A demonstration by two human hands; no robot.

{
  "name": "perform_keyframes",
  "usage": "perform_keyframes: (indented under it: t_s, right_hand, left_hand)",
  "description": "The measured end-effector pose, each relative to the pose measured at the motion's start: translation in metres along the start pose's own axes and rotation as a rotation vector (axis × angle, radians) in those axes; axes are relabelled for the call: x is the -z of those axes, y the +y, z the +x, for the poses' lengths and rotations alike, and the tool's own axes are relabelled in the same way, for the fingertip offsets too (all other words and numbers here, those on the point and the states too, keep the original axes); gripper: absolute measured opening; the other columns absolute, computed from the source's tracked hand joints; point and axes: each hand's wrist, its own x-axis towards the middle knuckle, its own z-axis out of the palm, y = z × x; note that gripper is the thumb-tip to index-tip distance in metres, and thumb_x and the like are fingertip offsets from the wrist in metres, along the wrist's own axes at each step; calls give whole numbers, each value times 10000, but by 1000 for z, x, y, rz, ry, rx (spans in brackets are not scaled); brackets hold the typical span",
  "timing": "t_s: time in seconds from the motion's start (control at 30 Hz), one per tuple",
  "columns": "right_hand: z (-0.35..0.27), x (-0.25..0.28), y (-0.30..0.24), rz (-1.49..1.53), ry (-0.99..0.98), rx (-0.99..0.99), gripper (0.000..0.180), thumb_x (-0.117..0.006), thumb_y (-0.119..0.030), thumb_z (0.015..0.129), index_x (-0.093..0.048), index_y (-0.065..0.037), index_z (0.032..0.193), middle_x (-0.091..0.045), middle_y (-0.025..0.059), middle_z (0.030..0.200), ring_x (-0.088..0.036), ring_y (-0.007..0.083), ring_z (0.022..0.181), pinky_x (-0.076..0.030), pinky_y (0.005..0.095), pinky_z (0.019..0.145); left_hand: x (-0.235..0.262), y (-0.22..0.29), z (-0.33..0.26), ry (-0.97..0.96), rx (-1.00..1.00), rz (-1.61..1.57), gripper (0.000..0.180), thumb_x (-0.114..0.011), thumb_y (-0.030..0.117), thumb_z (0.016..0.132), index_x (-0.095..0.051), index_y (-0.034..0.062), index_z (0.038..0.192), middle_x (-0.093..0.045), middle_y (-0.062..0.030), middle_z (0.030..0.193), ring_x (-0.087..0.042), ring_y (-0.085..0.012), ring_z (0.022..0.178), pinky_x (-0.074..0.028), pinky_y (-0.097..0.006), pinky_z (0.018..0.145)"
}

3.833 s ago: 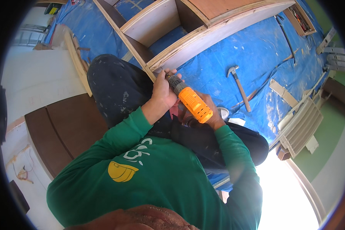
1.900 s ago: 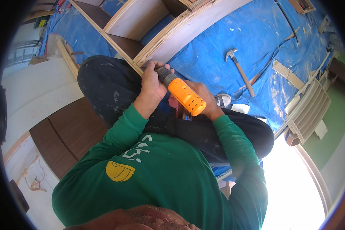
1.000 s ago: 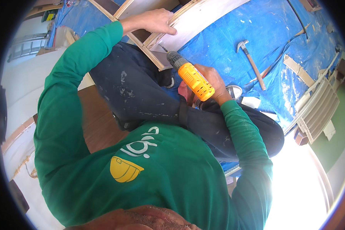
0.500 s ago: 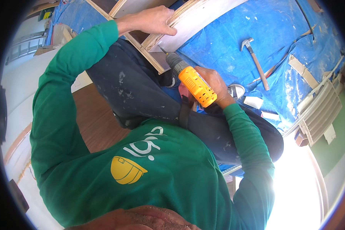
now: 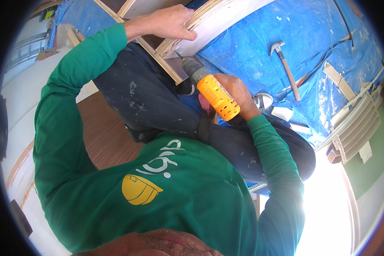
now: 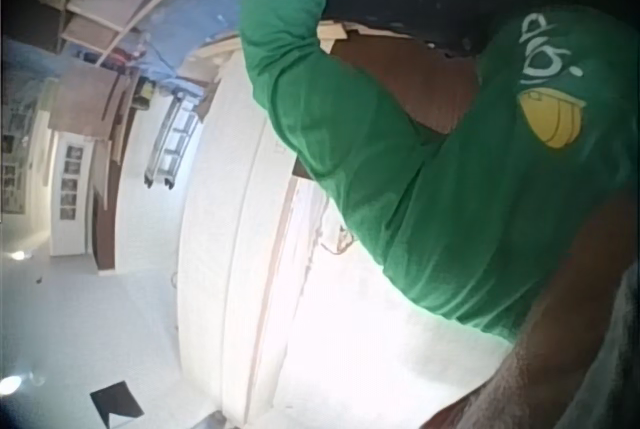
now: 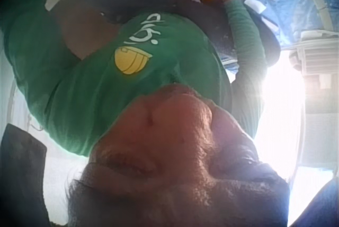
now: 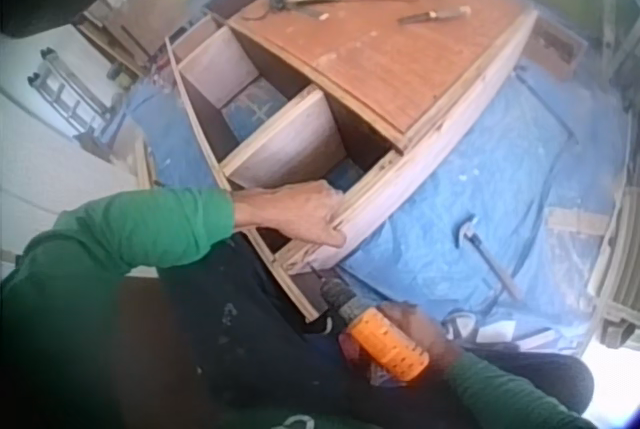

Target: The person assembles a wooden cabinet by attaching a side panel using a cordless drill. They position the panel, drive screws into the frame, and then stand to inspect the work. The person also picks up a small box of hardware and places it on the floor.

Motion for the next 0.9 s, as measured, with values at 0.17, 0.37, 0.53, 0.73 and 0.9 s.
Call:
perform_keyframes:
  t_s: [0.17,0.37,0.53,0.73,0.9]
  right_hand:
    - [4,-2,8,-80,10,75,253,-754,-268,848,-644,-91,991,-682,155,899,-681,427,873,-542,486,744]
    - [9,2,13,-143,-30,96,250,-732,-262,843,-635,-92,999,-669,147,903,-678,414,867,-535,499,747]
    - [10,-1,19,-227,6,180,250,-716,-250,828,-605,-82,978,-600,128,887,-641,379,825,-491,448,734]
    - [17,10,20,-355,-55,140,217,-646,-228,882,-576,-103,1046,-654,111,962,-674,344,956,-494,470,802]
    - [11,3,24,-377,-46,157,199,-626,-227,905,-575,-113,1059,-654,106,951,-683,359,954,-510,505,843]
  left_hand:
    - [2,2,-1,-19,21,-8,484,-703,383,799,-718,-95,871,-683,-332,796,-715,-460,770,-570,-517,702]
    - [15,13,3,-188,125,71,520,-727,375,859,-713,-98,1076,-710,-345,990,-732,-420,923,-587,-465,803]
    - [-7,3,-4,58,54,14,498,-740,378,810,-666,-109,885,-681,-288,758,-708,-392,714,-573,-444,704]
    - [-5,2,-4,72,51,-51,500,-742,381,803,-656,-105,878,-667,-298,750,-703,-401,717,-569,-445,694]
    - [-12,-5,-4,92,11,-44,487,-745,372,799,-654,-101,871,-669,-291,746,-705,-393,717,-571,-438,699]
